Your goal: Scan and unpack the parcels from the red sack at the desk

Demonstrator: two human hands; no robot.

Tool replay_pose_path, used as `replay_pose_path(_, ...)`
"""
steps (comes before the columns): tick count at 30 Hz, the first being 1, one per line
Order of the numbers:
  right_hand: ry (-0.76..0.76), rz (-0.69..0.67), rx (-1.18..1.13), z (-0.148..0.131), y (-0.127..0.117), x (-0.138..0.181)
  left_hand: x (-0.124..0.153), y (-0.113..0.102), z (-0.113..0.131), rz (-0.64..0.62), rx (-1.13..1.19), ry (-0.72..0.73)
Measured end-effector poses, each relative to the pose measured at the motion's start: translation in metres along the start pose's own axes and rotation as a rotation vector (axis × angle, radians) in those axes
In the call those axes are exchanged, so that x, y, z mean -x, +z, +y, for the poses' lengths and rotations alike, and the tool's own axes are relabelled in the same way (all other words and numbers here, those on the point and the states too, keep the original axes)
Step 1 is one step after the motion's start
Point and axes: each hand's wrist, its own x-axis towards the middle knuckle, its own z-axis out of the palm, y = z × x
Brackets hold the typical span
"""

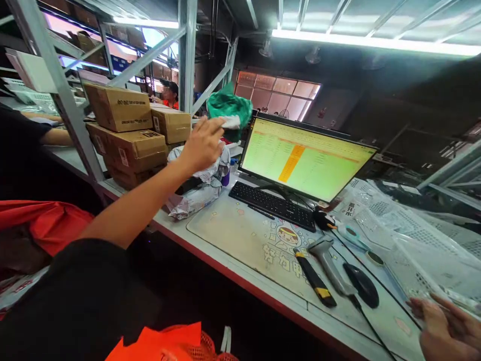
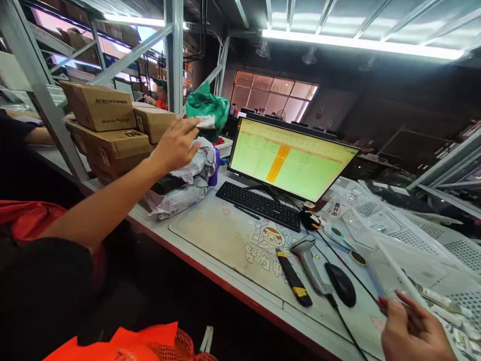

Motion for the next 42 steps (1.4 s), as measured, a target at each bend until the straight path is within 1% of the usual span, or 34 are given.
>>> replay_pose_path(2, 0.017, -0.018, -0.036, -0.02, 0.017, 0.009, 0.045, -0.01, 0.051, -0.066, 0.035, 0.156)
replay_pose_path(3, 0.007, -0.05, -0.054, -0.029, 0.028, 0.016, 0.071, -0.009, 0.077, -0.128, 0.051, 0.235)
replay_pose_path(5, -0.019, -0.186, -0.109, -0.041, 0.053, 0.032, 0.123, 0.002, 0.126, -0.282, 0.102, 0.351)
replay_pose_path(6, -0.021, -0.286, -0.143, -0.044, 0.066, 0.042, 0.148, 0.011, 0.146, -0.374, 0.142, 0.386)
replay_pose_path(8, -0.045, -0.55, -0.149, -0.047, 0.09, 0.065, 0.186, 0.027, 0.175, -0.55, 0.219, 0.416)
replay_pose_path(9, -0.1, -0.626, -0.143, -0.047, 0.099, 0.078, 0.198, 0.034, 0.183, -0.606, 0.263, 0.414)
replay_pose_path(10, -0.16, -0.685, -0.127, -0.048, 0.107, 0.089, 0.205, 0.038, 0.188, -0.631, 0.313, 0.399)
replay_pose_path(11, -0.219, -0.719, -0.112, -0.049, 0.114, 0.099, 0.207, 0.041, 0.189, -0.623, 0.372, 0.372)
replay_pose_path(12, -0.273, -0.732, -0.102, -0.05, 0.12, 0.107, 0.203, 0.044, 0.189, -0.589, 0.44, 0.339)
replay_pose_path(15, -0.406, -0.757, -0.087, -0.055, 0.138, 0.123, 0.179, 0.054, 0.182, -0.453, 0.651, 0.268)
replay_pose_path(17, -0.493, -0.766, -0.066, -0.055, 0.154, 0.127, 0.164, 0.069, 0.177, -0.408, 0.752, 0.281)
replay_pose_path(18, -0.52, -0.767, -0.039, -0.054, 0.163, 0.129, 0.159, 0.079, 0.175, -0.408, 0.782, 0.294)
replay_pose_path(20, -0.528, -0.779, 0.044, -0.047, 0.178, 0.134, 0.159, 0.101, 0.171, -0.456, 0.802, 0.302)
replay_pose_path(23, -0.483, -0.862, 0.223, -0.034, 0.188, 0.144, 0.174, 0.124, 0.165, -0.575, 0.726, 0.235)
replay_pose_path(25, -0.485, -0.912, 0.351, -0.026, 0.187, 0.149, 0.186, 0.13, 0.163, -0.618, 0.655, 0.172)
replay_pose_path(27, -0.498, -0.936, 0.466, -0.019, 0.182, 0.151, 0.195, 0.131, 0.163, -0.641, 0.607, 0.126)
replay_pose_path(30, -0.498, -0.971, 0.557, -0.011, 0.178, 0.147, 0.2, 0.13, 0.166, -0.661, 0.549, 0.093)
replay_pose_path(33, -0.475, -1.006, 0.54, -0.006, 0.178, 0.138, 0.2, 0.13, 0.169, -0.663, 0.489, 0.075)
replay_pose_path(35, -0.47, -0.992, 0.475, -0.006, 0.178, 0.132, 0.2, 0.13, 0.171, -0.672, 0.46, 0.059)
replay_pose_path(39, -0.533, -0.813, 0.209, -0.018, 0.173, 0.132, 0.201, 0.128, 0.175, -0.661, 0.434, 0.036)
replay_pose_path(40, -0.559, -0.792, 0.14, -0.023, 0.173, 0.134, 0.201, 0.128, 0.176, -0.65, 0.435, 0.027)
replay_pose_path(41, -0.588, -0.803, 0.091, -0.026, 0.172, 0.137, 0.202, 0.127, 0.177, -0.639, 0.436, 0.018)
replay_pose_path(42, -0.615, -0.848, 0.07, -0.029, 0.173, 0.139, 0.203, 0.127, 0.178, -0.632, 0.437, 0.009)
